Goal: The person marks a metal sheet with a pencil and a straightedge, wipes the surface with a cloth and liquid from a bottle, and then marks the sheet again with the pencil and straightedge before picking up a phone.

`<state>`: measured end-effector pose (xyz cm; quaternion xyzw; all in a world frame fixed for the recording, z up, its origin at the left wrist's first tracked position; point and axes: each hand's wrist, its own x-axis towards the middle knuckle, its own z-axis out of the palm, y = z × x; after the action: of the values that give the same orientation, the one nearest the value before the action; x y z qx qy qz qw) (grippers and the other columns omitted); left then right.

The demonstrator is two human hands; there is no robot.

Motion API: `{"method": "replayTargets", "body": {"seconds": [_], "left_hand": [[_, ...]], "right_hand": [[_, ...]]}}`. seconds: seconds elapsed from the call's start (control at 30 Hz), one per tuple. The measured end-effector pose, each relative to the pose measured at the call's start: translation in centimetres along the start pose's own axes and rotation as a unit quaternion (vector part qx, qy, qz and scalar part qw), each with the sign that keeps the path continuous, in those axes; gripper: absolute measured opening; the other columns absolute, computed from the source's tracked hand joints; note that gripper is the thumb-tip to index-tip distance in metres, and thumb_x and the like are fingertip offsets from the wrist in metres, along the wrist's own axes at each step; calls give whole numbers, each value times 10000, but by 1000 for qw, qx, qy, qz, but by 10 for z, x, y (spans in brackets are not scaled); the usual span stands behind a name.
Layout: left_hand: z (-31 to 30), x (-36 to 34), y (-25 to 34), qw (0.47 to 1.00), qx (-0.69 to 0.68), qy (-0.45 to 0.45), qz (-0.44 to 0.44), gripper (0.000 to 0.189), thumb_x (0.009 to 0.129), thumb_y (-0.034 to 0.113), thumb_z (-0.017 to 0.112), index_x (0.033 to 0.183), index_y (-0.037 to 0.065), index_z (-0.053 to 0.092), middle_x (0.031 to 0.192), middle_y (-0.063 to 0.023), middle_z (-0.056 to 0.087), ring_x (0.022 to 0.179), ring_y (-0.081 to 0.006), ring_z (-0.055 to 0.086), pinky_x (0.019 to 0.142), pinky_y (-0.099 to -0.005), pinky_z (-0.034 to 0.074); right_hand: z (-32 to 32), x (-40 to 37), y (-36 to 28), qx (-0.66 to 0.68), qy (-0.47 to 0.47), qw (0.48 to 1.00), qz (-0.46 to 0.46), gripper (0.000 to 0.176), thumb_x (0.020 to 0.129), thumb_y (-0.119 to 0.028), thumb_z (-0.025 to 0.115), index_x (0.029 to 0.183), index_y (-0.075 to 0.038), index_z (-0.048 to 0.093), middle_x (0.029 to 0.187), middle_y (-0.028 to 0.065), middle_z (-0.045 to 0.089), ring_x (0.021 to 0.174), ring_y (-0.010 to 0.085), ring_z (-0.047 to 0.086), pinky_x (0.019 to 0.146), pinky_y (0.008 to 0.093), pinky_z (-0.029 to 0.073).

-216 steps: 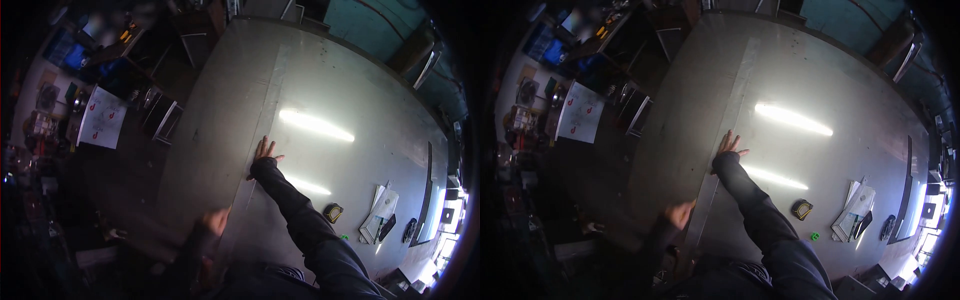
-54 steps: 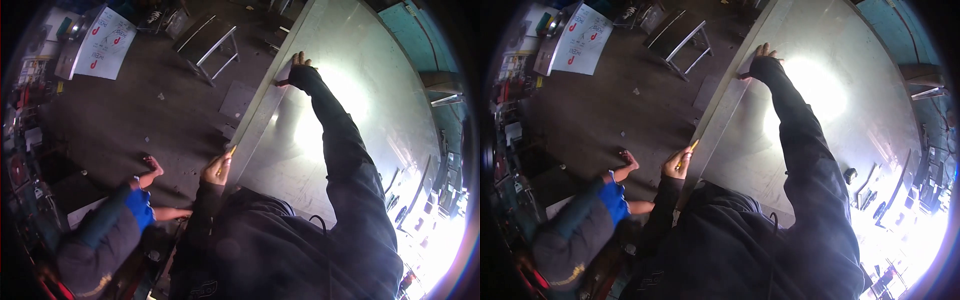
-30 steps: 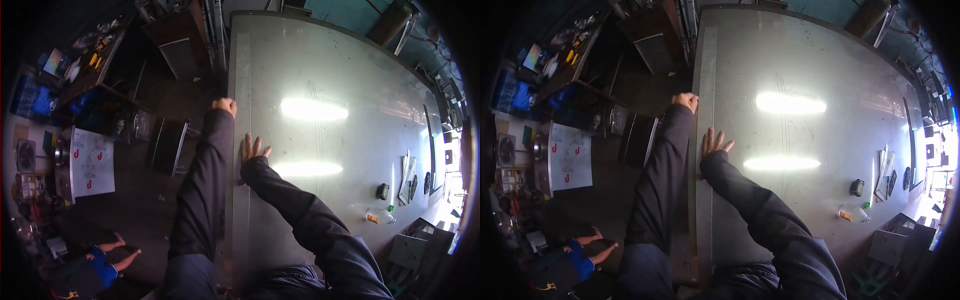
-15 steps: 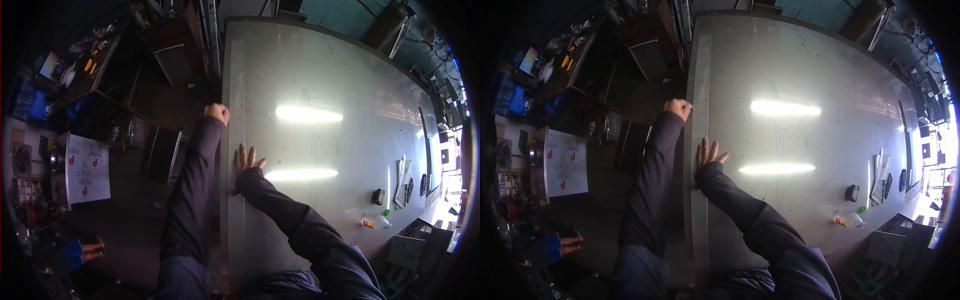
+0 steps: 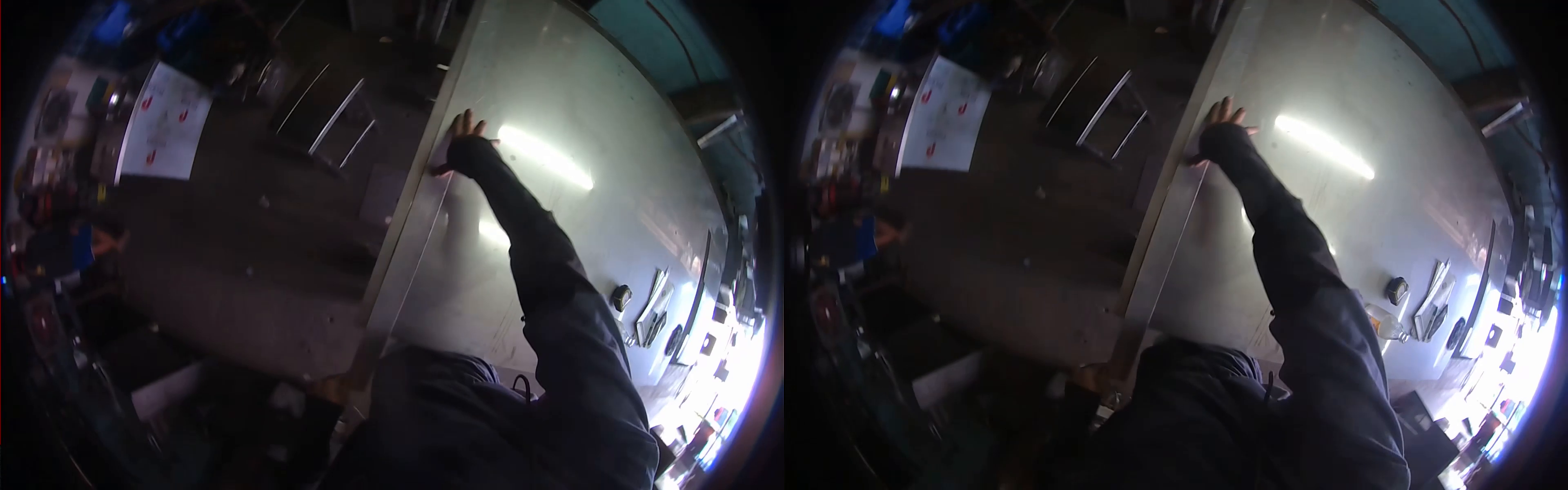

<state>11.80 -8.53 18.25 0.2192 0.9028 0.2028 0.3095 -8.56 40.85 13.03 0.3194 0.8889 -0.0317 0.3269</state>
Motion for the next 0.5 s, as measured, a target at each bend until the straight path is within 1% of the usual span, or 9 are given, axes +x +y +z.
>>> {"method": "replayTargets", "body": {"seconds": [0.03,0.07,0.1,0.13,0.2,0.3,0.33,0.4,0.5], "left_hand": [[3,-16,-9,996,39,-50,-68,176,848,166,540,942,57,640,827,-157,638,737,-307,625,666,-343,501],[-2,-15,1,996,32,-51,-67,176,848,166,540,942,57,640,827,-157,638,737,-307,625,666,-343,501],[-15,-3,28,989,-121,52,-62,160,853,128,536,944,43,637,842,-152,638,753,-288,628,679,-324,498],[-24,13,55,948,-271,156,-54,147,858,90,532,945,30,633,858,-147,639,769,-269,632,692,-305,496],[-30,44,108,905,-388,163,59,181,866,45,527,1019,-13,603,843,-82,625,766,-111,590,680,-231,466],[-70,76,207,872,-354,200,273,240,801,-7,593,1040,7,597,868,-113,595,761,-181,593,673,-247,460],[-80,87,228,852,-320,227,346,264,774,-13,620,1036,14,600,856,-117,583,743,-209,585,662,-266,459],[-88,105,247,836,-229,287,407,219,733,11,659,945,20,607,792,-113,540,716,-252,555,627,-328,447],[-85,128,250,850,-169,347,358,125,756,113,660,803,54,560,688,-66,467,622,-230,521,571,-335,440]], "right_hand": [[-1,-2,-1,4,10,1000,-12,1343,470,-641,747,1405,-79,-36,1474,101,-101,1328,421,30,925,668,294],[-2,-7,3,10,20,1000,-13,1340,469,-650,741,1405,-77,-28,1475,102,-84,1330,412,43,937,654,299],[-1,-14,6,-1,20,1000,-10,1340,469,-650,741,1405,-77,-28,1475,102,-84,1330,412,43,937,654,299],[-1,-18,9,12,29,999,-29,1336,468,-652,740,1404,-76,-20,1476,101,-71,1332,406,48,939,649,304],[2,-4,12,20,54,997,-49,1333,467,-653,739,1404,-74,-11,1477,99,-57,1333,399,54,941,644,309],[45,62,21,-35,85,993,-80,1331,459,-645,746,1402,-61,9,1475,119,-41,1328,401,95,936,641,320],[32,50,20,-40,94,991,-83,1331,459,-645,746,1402,-61,9,1475,119,-41,1328,401,95,936,641,320],[11,4,13,23,71,996,-46,1337,455,-642,748,1400,-50,11,1474,133,-19,1323,409,113,934,645,317],[14,8,15,39,96,992,-72,1337,453,-641,748,1398,-41,16,1472,145,-2,1315,434,112,933,647,313]]}}
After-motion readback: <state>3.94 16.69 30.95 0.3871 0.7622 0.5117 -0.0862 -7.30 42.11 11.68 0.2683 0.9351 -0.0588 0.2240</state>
